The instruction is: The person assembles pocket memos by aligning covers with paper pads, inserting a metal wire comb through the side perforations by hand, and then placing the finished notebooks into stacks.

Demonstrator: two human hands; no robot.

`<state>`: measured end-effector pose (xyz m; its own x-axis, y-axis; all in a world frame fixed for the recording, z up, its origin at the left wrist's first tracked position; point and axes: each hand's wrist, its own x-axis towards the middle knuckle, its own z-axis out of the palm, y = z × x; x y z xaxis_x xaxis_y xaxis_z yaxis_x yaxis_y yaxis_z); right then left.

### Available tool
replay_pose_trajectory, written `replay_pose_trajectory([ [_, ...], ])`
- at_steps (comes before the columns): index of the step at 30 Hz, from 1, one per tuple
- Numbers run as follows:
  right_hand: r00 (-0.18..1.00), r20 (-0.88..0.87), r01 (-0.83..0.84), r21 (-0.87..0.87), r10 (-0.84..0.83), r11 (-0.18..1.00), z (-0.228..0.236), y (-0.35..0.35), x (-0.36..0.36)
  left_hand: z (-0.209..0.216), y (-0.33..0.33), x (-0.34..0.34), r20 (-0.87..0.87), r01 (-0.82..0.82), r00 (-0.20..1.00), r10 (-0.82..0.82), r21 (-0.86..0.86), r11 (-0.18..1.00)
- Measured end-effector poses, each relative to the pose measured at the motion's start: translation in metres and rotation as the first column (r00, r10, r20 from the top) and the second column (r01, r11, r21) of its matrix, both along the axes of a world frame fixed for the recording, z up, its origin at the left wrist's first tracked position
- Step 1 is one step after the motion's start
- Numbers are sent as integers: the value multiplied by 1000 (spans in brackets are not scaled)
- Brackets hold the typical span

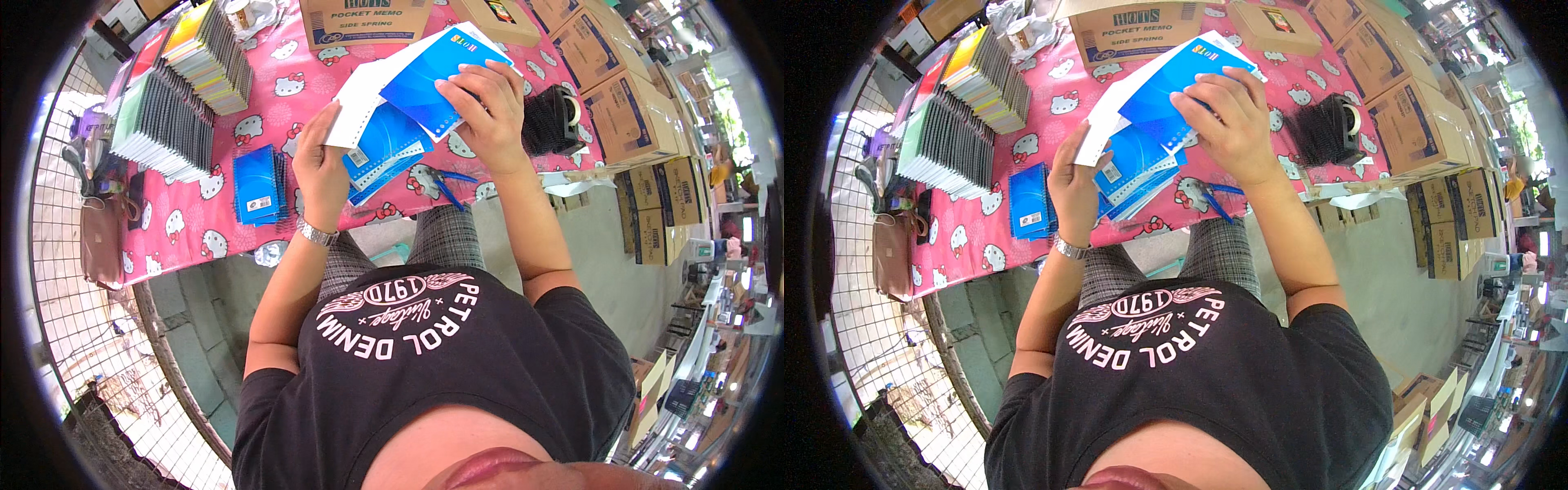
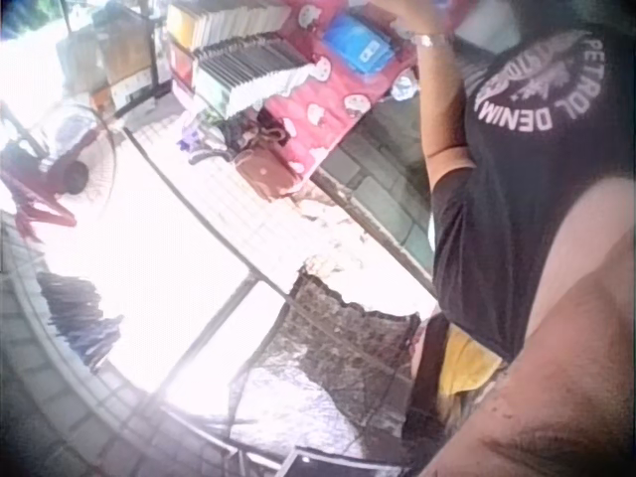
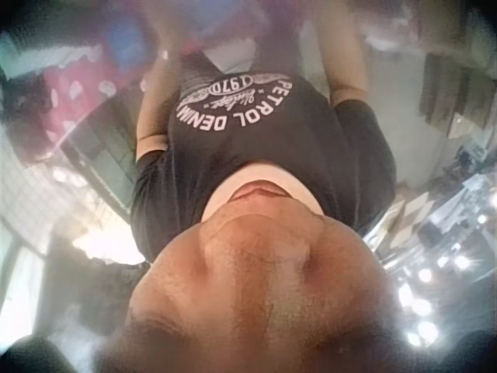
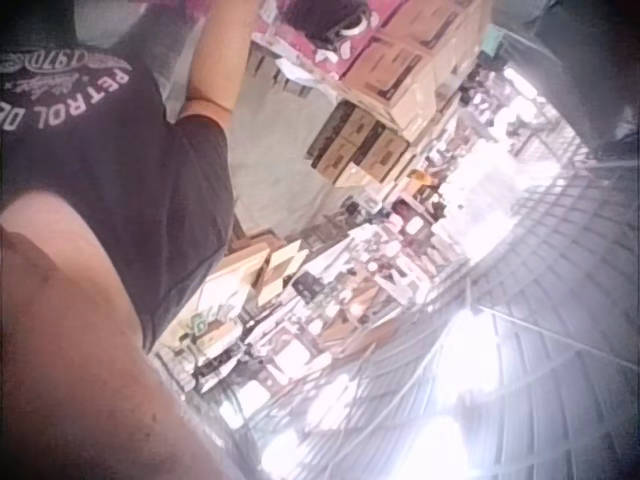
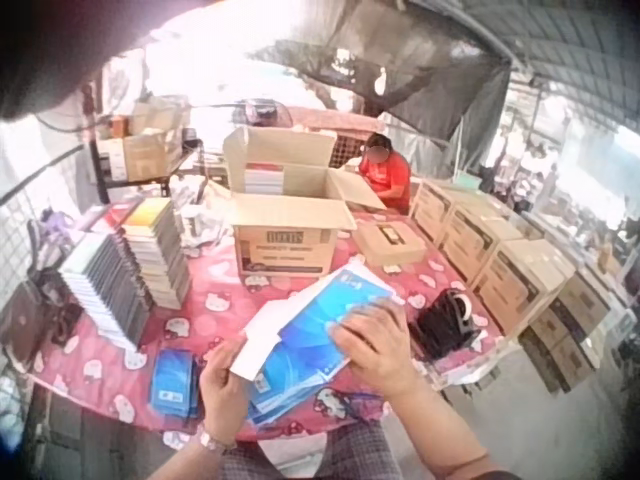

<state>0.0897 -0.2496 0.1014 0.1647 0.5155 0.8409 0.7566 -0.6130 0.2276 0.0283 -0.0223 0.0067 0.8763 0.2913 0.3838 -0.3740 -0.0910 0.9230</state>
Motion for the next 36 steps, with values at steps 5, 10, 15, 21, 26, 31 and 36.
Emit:
replay_pose_trajectory([
  [5, 995, 84, 55, 64, -60, 996, -3, -3, -2, 15, -8, -5, -26, -143, 989, 147, 121, 982],
  [10, 994, -94, -30, 327, 64, 944, 2, 13, -9, 13, -8, -6, 25, -134, 991, 135, 360, 923],
  [15, 732, -659, 160, 413, 173, 897, -26, 40, -10, 16, -11, -10, -5, -54, 998, 62, 418, 907],
  [21, 869, -473, -248, -160, 146, 955, -22, 37, -19, 16, -4, -7, -159, 14, 987, 34, 292, 956],
  [26, 742, -632, -297, -14, 221, 955, -30, 36, -19, 16, -4, -4, -118, -7, 992, 35, 228, 974],
  [31, 781, -620, -190, -120, 76, 974, 3, 28, 5, 30, -4, -7, -267, 97, 958, -102, -29, 995],
  [36, 451, -892, -384, -169, 24, 908, 67, 47, 37, 27, 1, 1, 232, -203, 961, 151, 217, 955],
])
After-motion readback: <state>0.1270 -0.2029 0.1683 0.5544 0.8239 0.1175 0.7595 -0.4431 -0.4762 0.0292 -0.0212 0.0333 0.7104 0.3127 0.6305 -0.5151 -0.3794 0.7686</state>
